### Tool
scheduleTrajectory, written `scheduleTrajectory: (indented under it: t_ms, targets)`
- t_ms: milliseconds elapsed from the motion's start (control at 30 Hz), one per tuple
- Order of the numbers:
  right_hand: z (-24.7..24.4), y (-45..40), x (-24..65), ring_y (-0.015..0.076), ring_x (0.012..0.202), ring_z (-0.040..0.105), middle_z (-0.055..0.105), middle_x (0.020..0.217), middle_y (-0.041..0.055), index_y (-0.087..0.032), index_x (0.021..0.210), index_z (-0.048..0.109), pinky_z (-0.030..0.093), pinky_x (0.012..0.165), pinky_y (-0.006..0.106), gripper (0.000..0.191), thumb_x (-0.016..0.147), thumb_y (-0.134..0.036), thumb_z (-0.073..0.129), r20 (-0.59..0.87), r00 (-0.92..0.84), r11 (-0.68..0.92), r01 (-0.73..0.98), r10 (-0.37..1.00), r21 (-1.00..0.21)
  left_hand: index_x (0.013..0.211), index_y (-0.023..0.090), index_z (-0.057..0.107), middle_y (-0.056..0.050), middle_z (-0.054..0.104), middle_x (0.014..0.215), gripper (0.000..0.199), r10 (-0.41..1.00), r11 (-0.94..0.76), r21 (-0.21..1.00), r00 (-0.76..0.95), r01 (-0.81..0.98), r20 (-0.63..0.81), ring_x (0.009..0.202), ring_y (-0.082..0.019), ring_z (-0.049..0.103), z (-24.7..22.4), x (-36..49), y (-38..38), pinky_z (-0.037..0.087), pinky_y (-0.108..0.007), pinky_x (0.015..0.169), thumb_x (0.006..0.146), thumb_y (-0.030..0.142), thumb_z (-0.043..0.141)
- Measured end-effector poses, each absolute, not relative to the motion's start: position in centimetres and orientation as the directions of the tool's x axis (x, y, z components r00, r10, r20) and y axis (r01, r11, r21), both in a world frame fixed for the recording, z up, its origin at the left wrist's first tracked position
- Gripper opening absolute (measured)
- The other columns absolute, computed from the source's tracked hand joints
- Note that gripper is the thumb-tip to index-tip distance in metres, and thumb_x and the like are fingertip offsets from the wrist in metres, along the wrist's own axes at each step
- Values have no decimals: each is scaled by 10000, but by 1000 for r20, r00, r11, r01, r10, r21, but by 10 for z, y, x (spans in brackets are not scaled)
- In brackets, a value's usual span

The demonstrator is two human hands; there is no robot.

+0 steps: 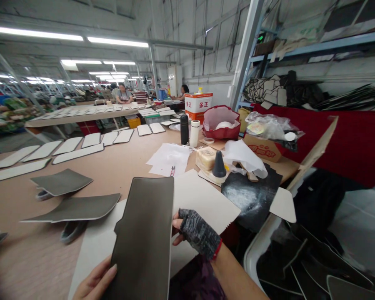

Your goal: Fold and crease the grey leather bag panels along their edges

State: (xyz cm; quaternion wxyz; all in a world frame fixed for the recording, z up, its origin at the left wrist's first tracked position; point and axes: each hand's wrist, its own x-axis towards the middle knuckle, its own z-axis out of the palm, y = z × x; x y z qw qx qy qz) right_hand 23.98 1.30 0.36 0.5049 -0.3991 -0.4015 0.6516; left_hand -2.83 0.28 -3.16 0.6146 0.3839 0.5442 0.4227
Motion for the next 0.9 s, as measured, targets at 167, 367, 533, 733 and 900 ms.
scheduleTrajectory:
  t_ms: [167,367,533,733,900]
  targets:
    - [-6,19,232,135,633,592,613,693,35,-129,722,571,505,545,250,243,737,-371,566,-131,-172,-169,-227,976,-959,1073,179,600,-110,615,1154,536,992,123,970,-4,208,-125,1108,-319,522,-42,-30,15,399,-476,963,632,477,658]
    - [0,21,213,113,539,562,588,618,3,-153,658,537,480,522,240,223,730,-364,545,-154,-120,-159,-30,981,-987,939,195,606,-106,585,1037,302,937,-300,728,49,617,345,1025,-280,525,-7,8,20,402,-469,905,735,412,557]
    - [10,18,201,122,547,563,570,594,-7,-165,661,519,464,522,240,166,760,-290,476,-70,-95,-57,132,993,-990,697,196,508,3,518,646,280,959,-186,839,279,511,43,628,-164,513,24,44,25,411,-275,584,824,436,441]
    - [11,18,198,120,589,521,553,607,-9,-173,655,526,422,578,246,162,788,-226,450,89,-97,115,315,991,-942,669,197,440,38,464,609,279,937,-68,911,340,408,-83,591,-132,453,19,52,35,352,-240,555,802,440,469]
    - [7,17,195,123,615,512,546,645,2,-174,669,512,428,600,251,151,783,-239,438,108,-108,134,281,988,-950,660,187,458,39,466,580,242,894,26,950,419,310,-161,556,-123,444,20,45,40,354,-234,531,798,385,449]
